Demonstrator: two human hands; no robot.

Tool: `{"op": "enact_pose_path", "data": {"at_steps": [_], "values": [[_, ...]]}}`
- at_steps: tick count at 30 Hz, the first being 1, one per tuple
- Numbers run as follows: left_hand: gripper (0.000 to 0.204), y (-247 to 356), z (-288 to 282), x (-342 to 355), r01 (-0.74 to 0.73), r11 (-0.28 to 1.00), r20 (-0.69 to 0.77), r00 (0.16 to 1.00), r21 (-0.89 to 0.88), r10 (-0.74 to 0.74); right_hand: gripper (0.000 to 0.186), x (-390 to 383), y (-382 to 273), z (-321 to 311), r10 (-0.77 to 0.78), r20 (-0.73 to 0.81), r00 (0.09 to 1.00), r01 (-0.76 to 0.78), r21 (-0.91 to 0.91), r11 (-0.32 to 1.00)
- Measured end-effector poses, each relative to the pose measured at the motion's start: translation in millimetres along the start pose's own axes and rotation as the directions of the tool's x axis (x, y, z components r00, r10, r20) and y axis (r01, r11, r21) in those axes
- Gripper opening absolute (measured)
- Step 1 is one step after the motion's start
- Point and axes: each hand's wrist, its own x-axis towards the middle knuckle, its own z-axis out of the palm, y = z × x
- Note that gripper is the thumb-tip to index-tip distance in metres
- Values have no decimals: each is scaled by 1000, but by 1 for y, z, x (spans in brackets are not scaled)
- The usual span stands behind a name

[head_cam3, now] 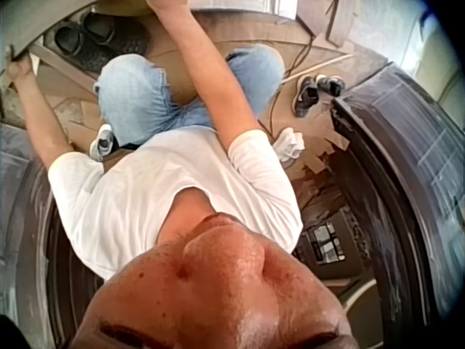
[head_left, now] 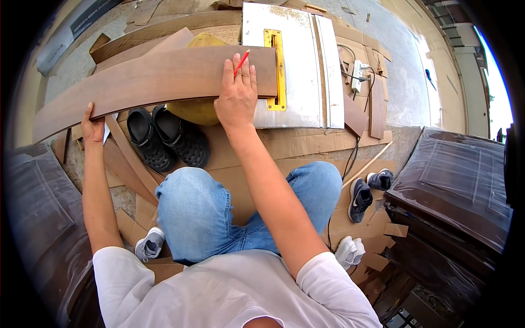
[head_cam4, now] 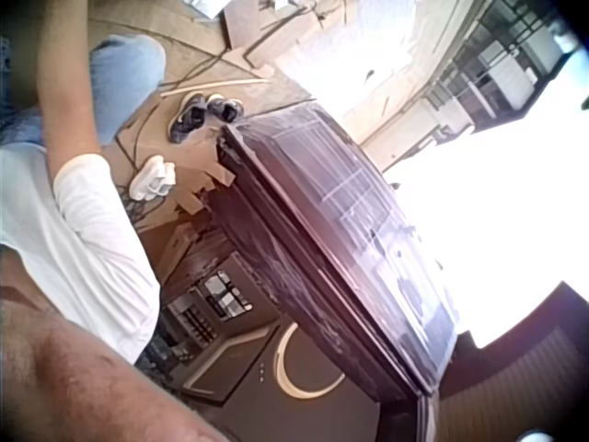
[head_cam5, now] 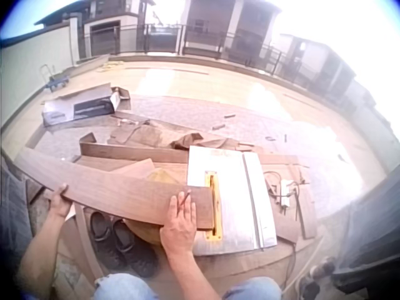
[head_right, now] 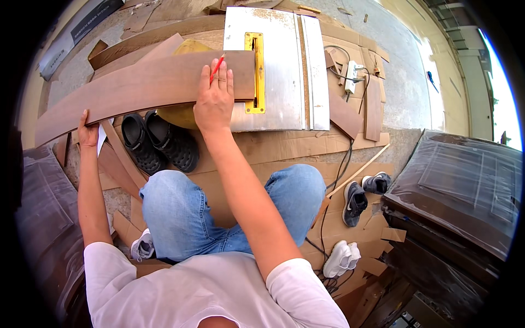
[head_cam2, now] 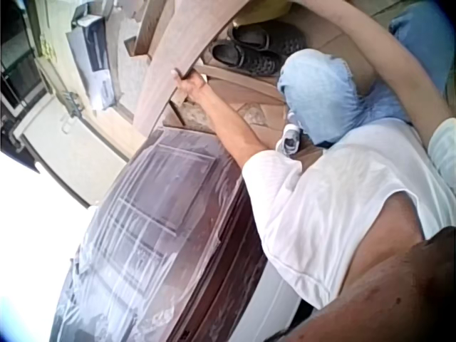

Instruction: The person measures, marks with a pencil, cuts with a table saw, and installs wooden floorboards on a subfloor using glue, a hammer, and a pneumatic nail gun.

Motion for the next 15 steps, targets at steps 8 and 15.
{"op": "enact_pose_path", "data": {"at_steps": [8,15], "values": [[46,-1,2,-2,3,1000,-9,1000,-20,-3,59,-2,2,2,-40,-52,998,39,-18,999],[45,-4,-1,-4,-2,1000,-11,1000,2,2,46,-3,-1,-1,-35,-26,999,35,-22,999]]}}
